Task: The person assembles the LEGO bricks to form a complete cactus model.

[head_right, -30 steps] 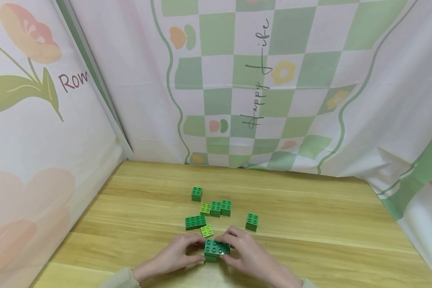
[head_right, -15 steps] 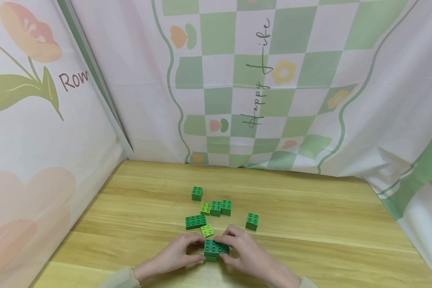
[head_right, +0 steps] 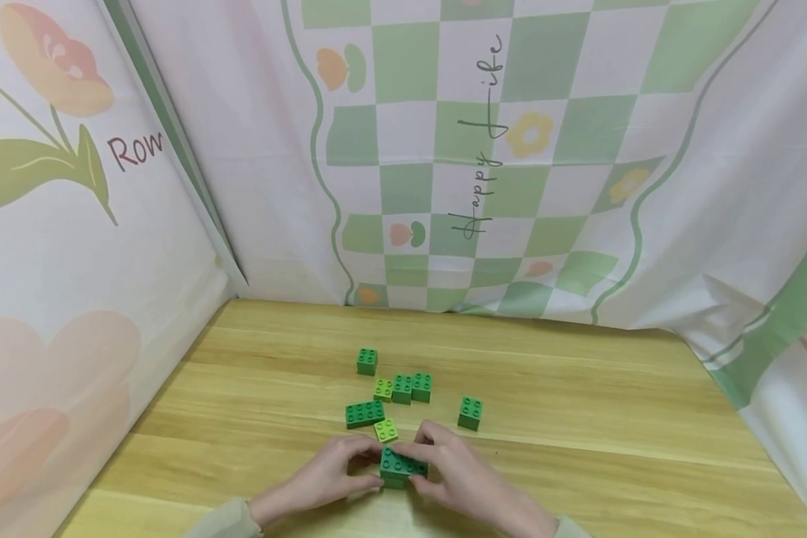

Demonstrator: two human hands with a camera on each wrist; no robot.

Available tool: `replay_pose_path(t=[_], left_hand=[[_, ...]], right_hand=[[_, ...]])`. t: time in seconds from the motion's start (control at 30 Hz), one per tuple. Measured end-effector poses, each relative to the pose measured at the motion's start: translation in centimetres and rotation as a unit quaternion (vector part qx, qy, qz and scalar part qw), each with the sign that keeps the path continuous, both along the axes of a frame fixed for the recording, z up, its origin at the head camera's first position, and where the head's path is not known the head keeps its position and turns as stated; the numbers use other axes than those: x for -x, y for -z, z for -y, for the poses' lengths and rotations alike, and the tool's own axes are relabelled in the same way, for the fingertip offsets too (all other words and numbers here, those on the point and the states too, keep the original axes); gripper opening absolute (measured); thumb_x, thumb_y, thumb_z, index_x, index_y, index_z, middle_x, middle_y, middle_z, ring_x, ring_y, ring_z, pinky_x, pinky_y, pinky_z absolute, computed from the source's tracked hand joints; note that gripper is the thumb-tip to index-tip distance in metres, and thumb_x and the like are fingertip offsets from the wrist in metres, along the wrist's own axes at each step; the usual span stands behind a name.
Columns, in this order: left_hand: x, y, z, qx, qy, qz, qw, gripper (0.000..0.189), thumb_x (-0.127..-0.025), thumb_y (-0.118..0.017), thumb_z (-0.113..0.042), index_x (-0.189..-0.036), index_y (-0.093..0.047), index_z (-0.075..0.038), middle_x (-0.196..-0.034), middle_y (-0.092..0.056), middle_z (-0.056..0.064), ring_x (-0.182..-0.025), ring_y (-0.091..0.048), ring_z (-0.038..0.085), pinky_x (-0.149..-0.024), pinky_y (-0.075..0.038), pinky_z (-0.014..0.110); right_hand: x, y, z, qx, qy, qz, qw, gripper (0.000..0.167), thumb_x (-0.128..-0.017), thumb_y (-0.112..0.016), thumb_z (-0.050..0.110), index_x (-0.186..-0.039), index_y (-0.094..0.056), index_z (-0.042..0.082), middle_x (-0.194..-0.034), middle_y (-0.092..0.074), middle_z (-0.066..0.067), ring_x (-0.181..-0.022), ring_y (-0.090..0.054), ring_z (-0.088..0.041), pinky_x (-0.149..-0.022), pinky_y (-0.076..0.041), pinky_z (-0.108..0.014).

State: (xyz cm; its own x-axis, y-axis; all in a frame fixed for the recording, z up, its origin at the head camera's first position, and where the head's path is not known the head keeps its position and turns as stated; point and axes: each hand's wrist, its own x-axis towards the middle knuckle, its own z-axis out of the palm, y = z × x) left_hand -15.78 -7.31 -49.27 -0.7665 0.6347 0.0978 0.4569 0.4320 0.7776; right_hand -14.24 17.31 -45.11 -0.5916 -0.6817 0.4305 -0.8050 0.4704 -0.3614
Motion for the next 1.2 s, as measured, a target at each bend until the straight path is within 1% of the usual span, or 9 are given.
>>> replay_pose_path(t=[0.13, 0.4, 0.63, 0.93, 1.03, 1.2], left_hand=[[-0.03, -0.05, 0.00, 0.001, -0.002, 0.002, 1.0000, 0.036, -0.087, -0.076, -0.022, -0.121, -0.066, -0.016, -0.116, -0.071, -0.007, -0.107, -0.063, 0.000, -0.096, -0.053, 0.018], [0.01, 0.17, -0.11, -0.005, 0.003, 0.002, 1.0000, 0.035, -0.086, -0.076, -0.022, -0.120, -0.067, -0.016, -0.114, -0.072, -0.007, -0.106, -0.063, -0.001, -0.096, -0.054, 0.017], [0.11, 0.12, -0.11, -0.010, 0.001, 0.009, 0.9999, 0.035, -0.086, -0.076, -0.021, -0.120, -0.067, -0.016, -0.114, -0.072, -0.007, -0.105, -0.064, -0.001, -0.095, -0.054, 0.017], [0.13, -0.14, -0.11, -0.014, -0.003, 0.021, 0.9997, 0.034, -0.085, -0.077, -0.020, -0.118, -0.068, -0.015, -0.112, -0.073, -0.005, -0.103, -0.064, -0.001, -0.093, -0.054, 0.016], [0.12, -0.21, -0.13, -0.012, -0.003, 0.022, 0.9997, 0.034, -0.085, -0.077, -0.020, -0.117, -0.069, -0.015, -0.111, -0.073, -0.006, -0.103, -0.064, -0.002, -0.093, -0.054, 0.016], [0.14, -0.14, -0.13, -0.009, -0.004, 0.020, 0.9998, 0.033, -0.085, -0.077, -0.021, -0.117, -0.069, -0.015, -0.111, -0.073, -0.006, -0.103, -0.064, -0.002, -0.094, -0.054, 0.016]], right_hand=[[0.04, -0.09, 0.08, -0.004, -0.003, -0.009, 0.9999, 0.051, -0.073, -0.081, 0.007, -0.122, -0.070, 0.013, -0.094, -0.057, 0.010, -0.082, -0.046, 0.004, -0.064, -0.045, -0.007], [-0.11, -0.15, 0.21, -0.012, 0.015, 0.013, 0.9997, 0.051, -0.072, -0.081, 0.007, -0.121, -0.071, 0.016, -0.092, -0.055, 0.011, -0.079, -0.045, 0.004, -0.063, -0.045, -0.007], [0.07, -0.29, 0.35, -0.017, 0.025, 0.042, 0.9987, 0.050, -0.072, -0.081, 0.007, -0.119, -0.072, 0.019, -0.088, -0.051, 0.014, -0.077, -0.040, 0.004, -0.062, -0.043, -0.008], [0.24, -0.56, 0.60, -0.008, 0.020, 0.050, 0.9985, 0.051, -0.070, -0.081, 0.003, -0.118, -0.073, 0.018, -0.085, -0.048, 0.013, -0.077, -0.037, 0.005, -0.060, -0.041, -0.008], [0.23, -0.53, 0.64, -0.012, 0.025, 0.051, 0.9983, 0.051, -0.070, -0.082, 0.004, -0.118, -0.073, 0.018, -0.084, -0.047, 0.013, -0.076, -0.037, 0.005, -0.060, -0.041, -0.008], [0.15, -0.46, 0.75, -0.018, 0.042, 0.064, 0.9969, 0.050, -0.069, -0.083, 0.005, -0.116, -0.074, 0.019, -0.083, -0.045, 0.015, -0.074, -0.036, 0.005, -0.059, -0.041, -0.008]])
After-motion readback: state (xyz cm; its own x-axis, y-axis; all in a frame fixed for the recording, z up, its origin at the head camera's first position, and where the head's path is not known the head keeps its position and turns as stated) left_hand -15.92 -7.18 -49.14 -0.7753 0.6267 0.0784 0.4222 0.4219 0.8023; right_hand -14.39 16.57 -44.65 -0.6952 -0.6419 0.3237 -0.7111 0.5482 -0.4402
